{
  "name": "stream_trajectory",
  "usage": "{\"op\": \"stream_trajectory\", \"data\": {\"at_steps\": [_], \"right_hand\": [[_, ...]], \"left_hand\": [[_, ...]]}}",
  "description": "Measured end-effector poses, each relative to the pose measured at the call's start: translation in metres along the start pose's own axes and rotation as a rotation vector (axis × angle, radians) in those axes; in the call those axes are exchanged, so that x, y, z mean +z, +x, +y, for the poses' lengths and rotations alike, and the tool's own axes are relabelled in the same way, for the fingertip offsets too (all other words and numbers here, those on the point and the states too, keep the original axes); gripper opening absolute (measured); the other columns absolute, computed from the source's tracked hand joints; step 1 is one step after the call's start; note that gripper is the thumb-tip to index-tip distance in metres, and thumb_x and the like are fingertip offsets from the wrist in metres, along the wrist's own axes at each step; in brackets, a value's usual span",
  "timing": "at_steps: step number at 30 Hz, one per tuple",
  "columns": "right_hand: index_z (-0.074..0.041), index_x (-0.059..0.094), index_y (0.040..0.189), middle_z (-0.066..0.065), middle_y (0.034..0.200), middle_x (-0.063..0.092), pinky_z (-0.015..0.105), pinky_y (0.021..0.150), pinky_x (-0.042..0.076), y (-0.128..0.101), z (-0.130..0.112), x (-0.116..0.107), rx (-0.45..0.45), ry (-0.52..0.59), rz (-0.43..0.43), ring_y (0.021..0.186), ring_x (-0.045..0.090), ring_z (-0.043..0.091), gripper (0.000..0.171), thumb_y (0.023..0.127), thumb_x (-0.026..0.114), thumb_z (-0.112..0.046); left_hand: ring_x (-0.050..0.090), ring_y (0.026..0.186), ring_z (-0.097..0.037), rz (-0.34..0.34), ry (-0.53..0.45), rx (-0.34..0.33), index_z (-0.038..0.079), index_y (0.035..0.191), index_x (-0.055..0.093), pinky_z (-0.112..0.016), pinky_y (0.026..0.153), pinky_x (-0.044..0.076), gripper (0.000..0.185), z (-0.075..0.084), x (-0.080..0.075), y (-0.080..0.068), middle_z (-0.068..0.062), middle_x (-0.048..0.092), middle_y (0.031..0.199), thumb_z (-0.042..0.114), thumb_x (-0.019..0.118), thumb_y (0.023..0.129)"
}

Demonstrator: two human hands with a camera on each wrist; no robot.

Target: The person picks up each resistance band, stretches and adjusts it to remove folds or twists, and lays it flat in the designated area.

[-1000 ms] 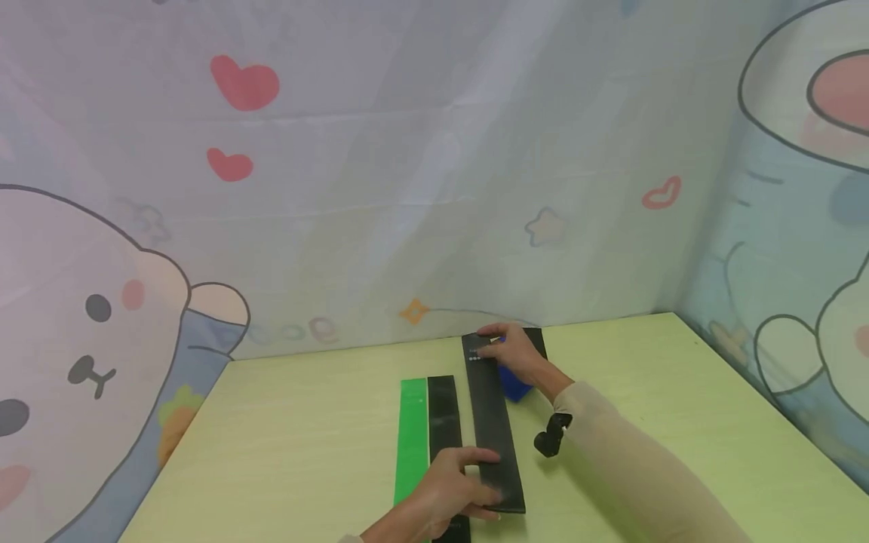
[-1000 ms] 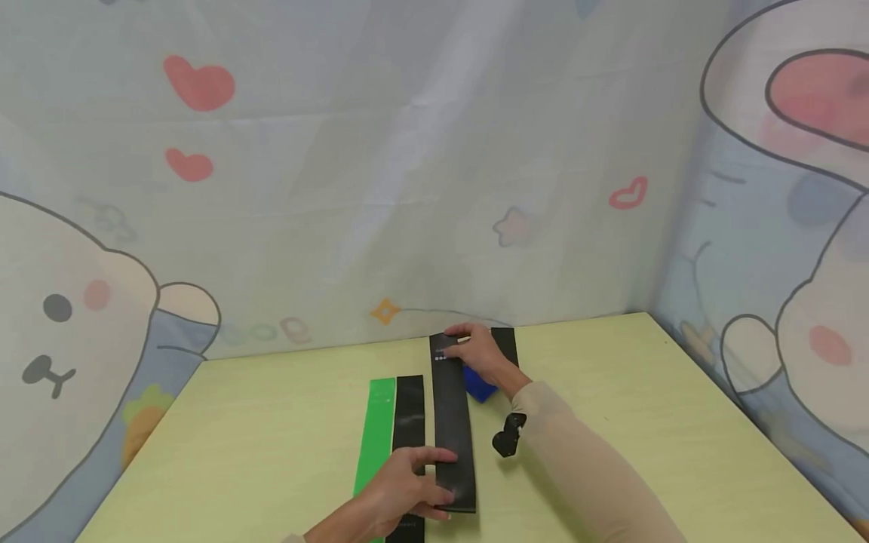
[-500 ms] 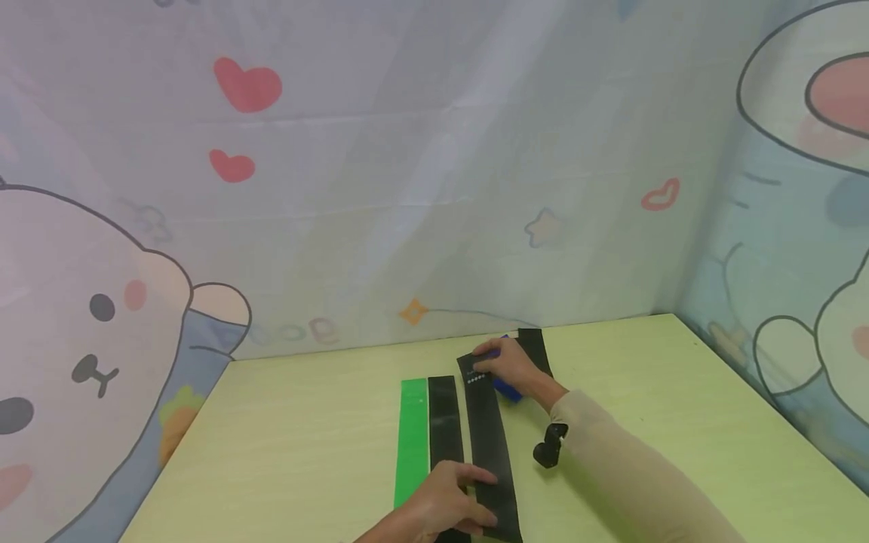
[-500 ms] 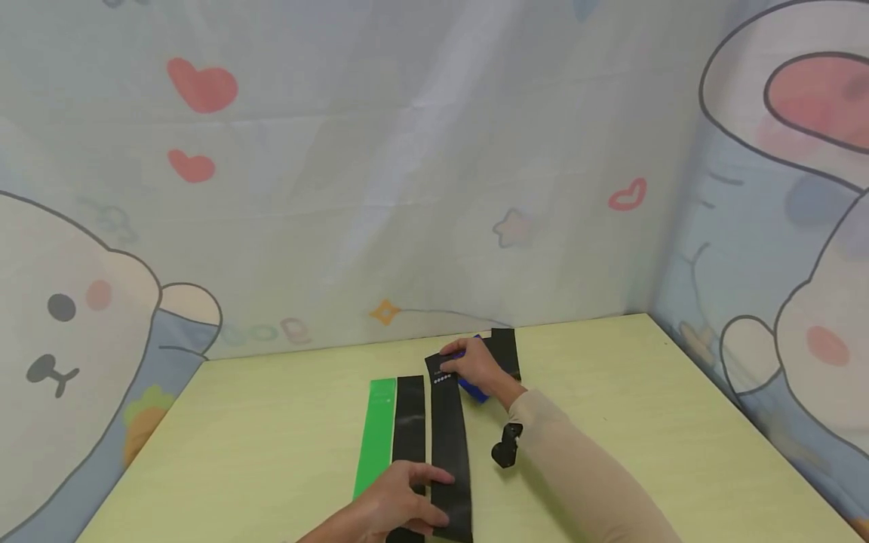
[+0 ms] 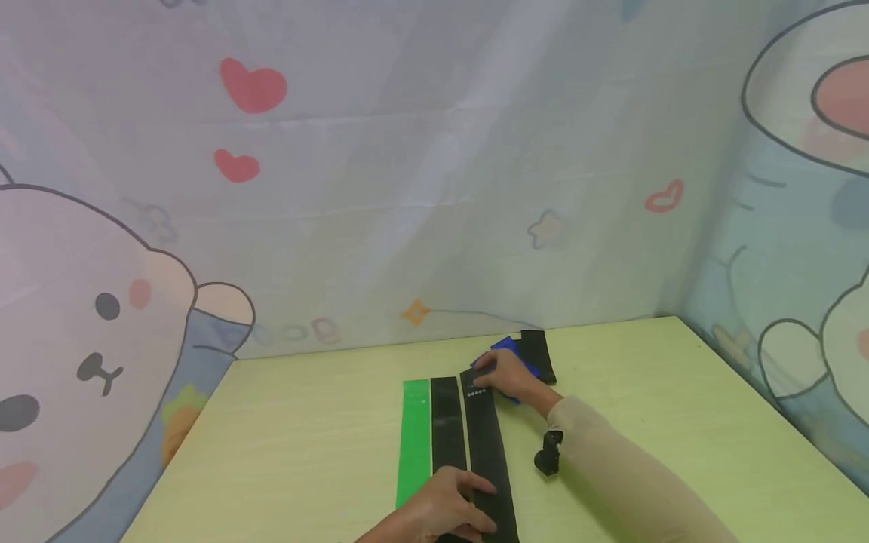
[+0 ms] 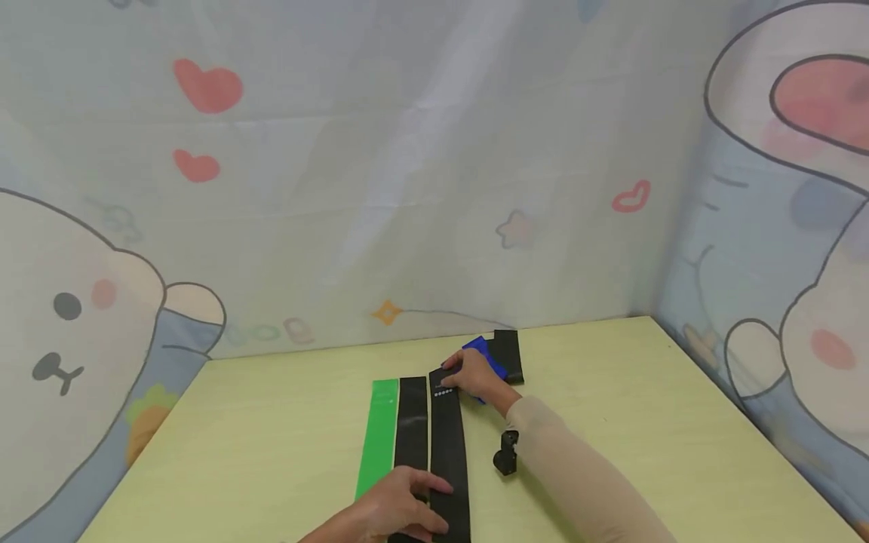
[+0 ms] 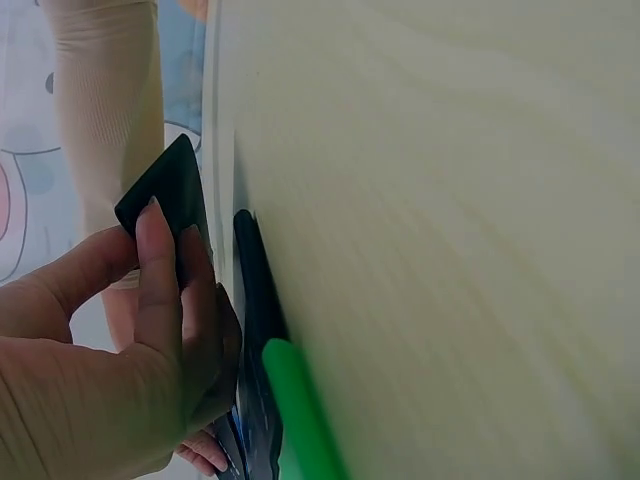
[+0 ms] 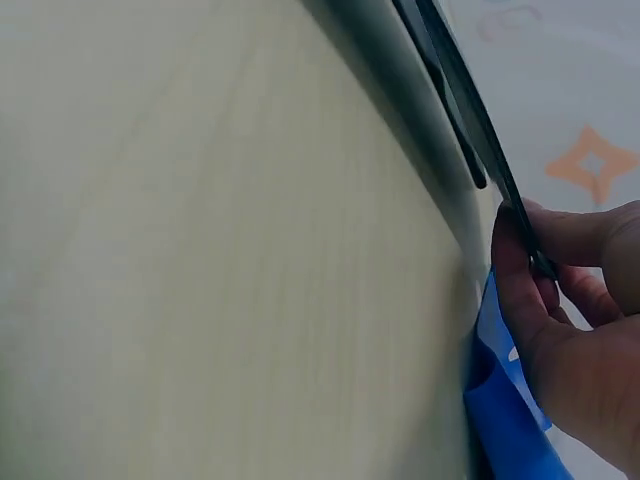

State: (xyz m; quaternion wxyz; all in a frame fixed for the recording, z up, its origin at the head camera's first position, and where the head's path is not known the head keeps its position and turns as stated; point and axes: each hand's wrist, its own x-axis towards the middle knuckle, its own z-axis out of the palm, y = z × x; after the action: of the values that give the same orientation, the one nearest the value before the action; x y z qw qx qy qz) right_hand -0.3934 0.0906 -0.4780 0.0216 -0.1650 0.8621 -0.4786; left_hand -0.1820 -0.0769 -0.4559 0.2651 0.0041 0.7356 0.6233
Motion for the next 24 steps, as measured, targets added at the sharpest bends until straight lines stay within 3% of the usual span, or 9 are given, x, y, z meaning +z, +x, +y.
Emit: {"op": "stream_trajectory", "data": {"at_steps": [4,9,16,24], "right_hand": [[0.002,0.072,0.098,0.009,0.096,0.069,0.038,0.082,0.054,0.0017,0.0016,0.0050,-0.020,-0.041,-0.009,0.089,0.064,0.022,0.024,0.077,0.084,-0.001],[0.001,0.073,0.096,0.008,0.095,0.070,0.039,0.082,0.054,0.0054,-0.0029,0.0081,-0.035,-0.121,-0.002,0.089,0.064,0.022,0.024,0.076,0.085,-0.003],[0.002,0.070,0.092,0.009,0.092,0.069,0.039,0.081,0.054,0.0068,-0.0024,0.0073,-0.112,-0.274,0.015,0.089,0.064,0.025,0.025,0.075,0.087,-0.005],[0.003,0.070,0.094,0.010,0.093,0.068,0.039,0.081,0.054,0.0043,-0.0010,0.0081,-0.118,-0.294,-0.005,0.090,0.064,0.026,0.025,0.078,0.086,-0.007]], "left_hand": [[0.067,0.058,-0.013,0.023,0.013,0.021,-0.005,0.111,0.070,-0.032,0.065,0.060,0.038,-0.0027,0.0028,-0.0003,-0.011,0.053,0.085,-0.018,0.072,0.076],[0.064,0.053,-0.011,0.033,0.027,0.047,-0.005,0.110,0.070,-0.036,0.065,0.061,0.037,-0.0013,0.0025,-0.0012,-0.002,0.049,0.063,-0.018,0.073,0.075],[0.060,0.050,-0.010,0.010,0.064,0.029,-0.004,0.112,0.069,-0.038,0.068,0.061,0.036,-0.0002,0.0010,0.0016,-0.002,0.053,0.057,-0.014,0.073,0.078],[0.064,0.051,-0.011,0.022,0.199,-0.006,0.005,0.106,0.070,-0.033,0.061,0.060,0.032,-0.0011,0.0003,0.0045,-0.005,0.063,0.060,-0.006,0.079,0.078]]}}
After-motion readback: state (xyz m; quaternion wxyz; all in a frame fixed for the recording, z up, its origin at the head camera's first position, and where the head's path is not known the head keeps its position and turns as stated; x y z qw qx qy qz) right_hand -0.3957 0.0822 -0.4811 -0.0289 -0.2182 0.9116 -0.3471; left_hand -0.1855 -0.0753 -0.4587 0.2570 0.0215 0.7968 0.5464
